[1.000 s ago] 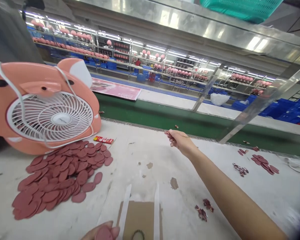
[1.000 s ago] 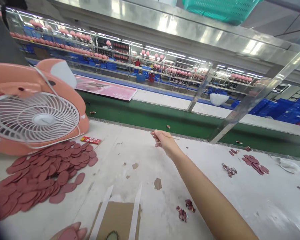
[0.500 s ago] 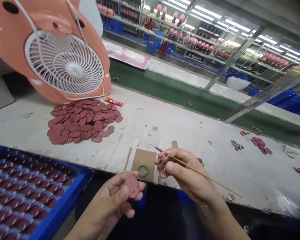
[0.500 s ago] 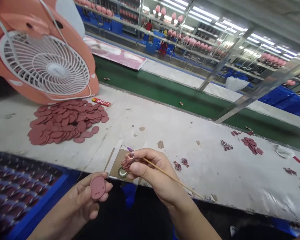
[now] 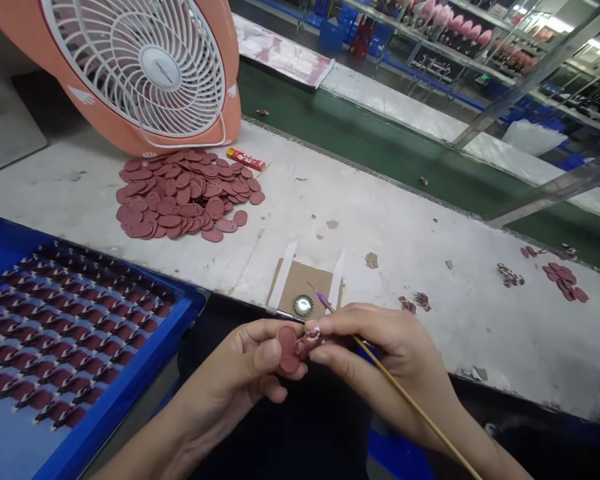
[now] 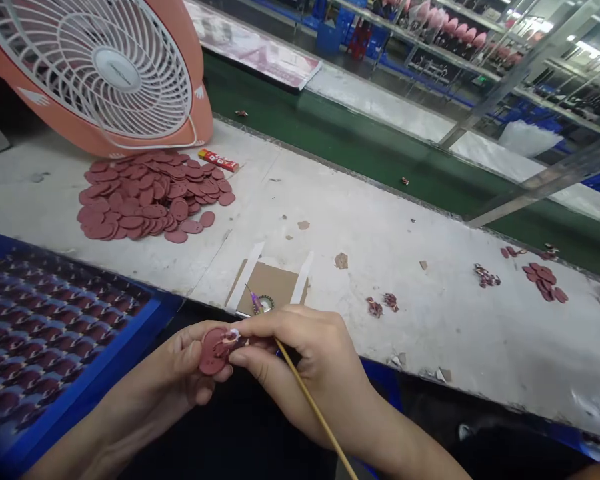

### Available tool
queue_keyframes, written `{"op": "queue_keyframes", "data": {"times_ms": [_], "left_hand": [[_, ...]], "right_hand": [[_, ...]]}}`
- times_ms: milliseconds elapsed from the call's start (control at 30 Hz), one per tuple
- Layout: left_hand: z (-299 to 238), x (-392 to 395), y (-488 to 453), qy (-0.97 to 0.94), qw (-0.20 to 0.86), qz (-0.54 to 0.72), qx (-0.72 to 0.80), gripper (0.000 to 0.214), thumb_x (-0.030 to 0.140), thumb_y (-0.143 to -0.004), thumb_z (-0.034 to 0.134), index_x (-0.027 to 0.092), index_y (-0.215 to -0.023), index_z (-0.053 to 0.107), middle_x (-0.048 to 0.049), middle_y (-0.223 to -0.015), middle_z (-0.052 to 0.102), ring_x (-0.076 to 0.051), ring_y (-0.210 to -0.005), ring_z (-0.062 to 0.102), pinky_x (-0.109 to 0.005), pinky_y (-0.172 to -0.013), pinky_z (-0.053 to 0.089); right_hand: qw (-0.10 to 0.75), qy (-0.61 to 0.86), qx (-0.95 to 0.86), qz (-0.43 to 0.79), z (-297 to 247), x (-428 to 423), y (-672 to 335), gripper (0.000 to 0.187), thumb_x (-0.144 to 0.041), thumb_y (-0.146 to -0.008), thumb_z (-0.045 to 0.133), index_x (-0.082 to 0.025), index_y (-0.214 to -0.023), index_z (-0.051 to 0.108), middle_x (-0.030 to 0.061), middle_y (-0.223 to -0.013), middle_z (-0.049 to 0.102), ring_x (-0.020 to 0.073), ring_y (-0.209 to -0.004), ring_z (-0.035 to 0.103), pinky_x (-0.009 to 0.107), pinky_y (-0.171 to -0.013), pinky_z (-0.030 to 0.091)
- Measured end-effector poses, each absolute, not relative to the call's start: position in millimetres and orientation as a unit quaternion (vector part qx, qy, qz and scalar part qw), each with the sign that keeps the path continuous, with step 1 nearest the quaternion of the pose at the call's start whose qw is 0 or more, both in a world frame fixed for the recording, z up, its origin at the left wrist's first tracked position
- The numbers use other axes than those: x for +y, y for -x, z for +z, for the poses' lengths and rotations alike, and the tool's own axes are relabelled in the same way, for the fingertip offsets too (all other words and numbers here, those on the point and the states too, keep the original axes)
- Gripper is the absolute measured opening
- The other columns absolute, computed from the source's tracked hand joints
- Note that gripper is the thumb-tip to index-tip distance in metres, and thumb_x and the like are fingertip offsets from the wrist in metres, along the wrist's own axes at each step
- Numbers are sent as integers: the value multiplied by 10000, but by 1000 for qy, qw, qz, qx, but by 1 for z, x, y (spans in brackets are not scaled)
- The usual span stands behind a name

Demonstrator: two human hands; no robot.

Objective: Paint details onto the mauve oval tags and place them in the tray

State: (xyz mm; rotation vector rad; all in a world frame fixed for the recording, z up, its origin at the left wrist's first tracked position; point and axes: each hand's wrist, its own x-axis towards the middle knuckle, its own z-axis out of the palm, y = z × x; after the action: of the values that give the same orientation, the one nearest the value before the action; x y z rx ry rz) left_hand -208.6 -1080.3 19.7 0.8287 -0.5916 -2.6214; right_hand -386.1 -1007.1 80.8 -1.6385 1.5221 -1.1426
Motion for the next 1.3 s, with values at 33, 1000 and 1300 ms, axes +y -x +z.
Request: {"op": "queue_keyframes", "data": {"times_ms": [33,1000,1300], "left_hand": [[20,-1081,209,-293,164,-920,-204,342,393,-640,890,156,-869,798,-13,-672,697,-98,-629,655,-102,-483,526],[16,-1080,213,-318,157,-914,-196,317,393,-652,881,150,-838,796,5,-651,635,-70,-599,571,-87,-475,499],[11,-1081,211,-329,163,-913,-180,290,376,-660,880,145,-805,782,14,-648,633,-58,-582,568,-83,-470,491]], "right_hand": [[310,624,574,-430,80,-1007,386,152,-123,-887,709,-198,-1019,714,-1,-899,739,111,-789,697,172,-722,546],[305,666,564,-381,77,-1013,388,133,-93,-929,644,-211,-987,665,-67,-949,728,49,-893,689,96,-841,497],[277,697,560,-353,80,-1018,386,118,-88,-927,625,-173,-998,664,-21,-931,730,79,-845,690,147,-799,514]]}}
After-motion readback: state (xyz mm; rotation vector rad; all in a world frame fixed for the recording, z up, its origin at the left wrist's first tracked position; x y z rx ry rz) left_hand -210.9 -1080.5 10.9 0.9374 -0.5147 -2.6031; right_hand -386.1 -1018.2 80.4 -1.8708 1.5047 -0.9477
